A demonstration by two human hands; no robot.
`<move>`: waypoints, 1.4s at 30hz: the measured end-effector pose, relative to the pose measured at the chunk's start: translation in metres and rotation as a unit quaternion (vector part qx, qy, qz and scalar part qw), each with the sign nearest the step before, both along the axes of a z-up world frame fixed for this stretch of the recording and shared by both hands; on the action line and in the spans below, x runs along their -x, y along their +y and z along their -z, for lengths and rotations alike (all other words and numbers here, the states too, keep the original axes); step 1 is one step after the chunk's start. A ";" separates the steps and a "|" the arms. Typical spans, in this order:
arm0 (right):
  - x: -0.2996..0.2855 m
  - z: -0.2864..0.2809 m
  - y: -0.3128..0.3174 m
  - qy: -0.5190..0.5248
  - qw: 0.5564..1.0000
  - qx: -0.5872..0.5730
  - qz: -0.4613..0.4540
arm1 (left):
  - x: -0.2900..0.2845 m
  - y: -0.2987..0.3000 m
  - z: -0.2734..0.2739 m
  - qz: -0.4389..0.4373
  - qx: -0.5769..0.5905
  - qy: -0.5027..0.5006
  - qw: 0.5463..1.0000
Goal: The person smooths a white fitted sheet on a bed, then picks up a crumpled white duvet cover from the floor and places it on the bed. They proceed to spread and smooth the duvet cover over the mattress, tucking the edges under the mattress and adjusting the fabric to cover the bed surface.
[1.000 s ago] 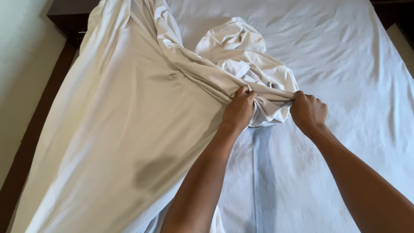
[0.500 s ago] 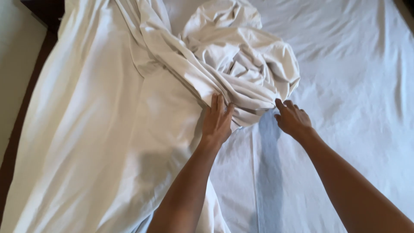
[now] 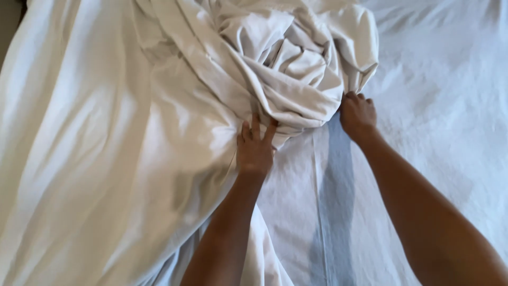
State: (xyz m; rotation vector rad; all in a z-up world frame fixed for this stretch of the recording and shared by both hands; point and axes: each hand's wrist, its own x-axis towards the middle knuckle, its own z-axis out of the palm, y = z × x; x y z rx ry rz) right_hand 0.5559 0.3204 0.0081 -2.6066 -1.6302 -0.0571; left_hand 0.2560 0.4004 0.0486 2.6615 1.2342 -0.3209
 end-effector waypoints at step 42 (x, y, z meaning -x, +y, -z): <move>0.134 -0.006 -0.318 0.177 0.951 0.174 -0.183 | 0.054 -0.359 0.080 -0.110 -0.174 -0.137 0.969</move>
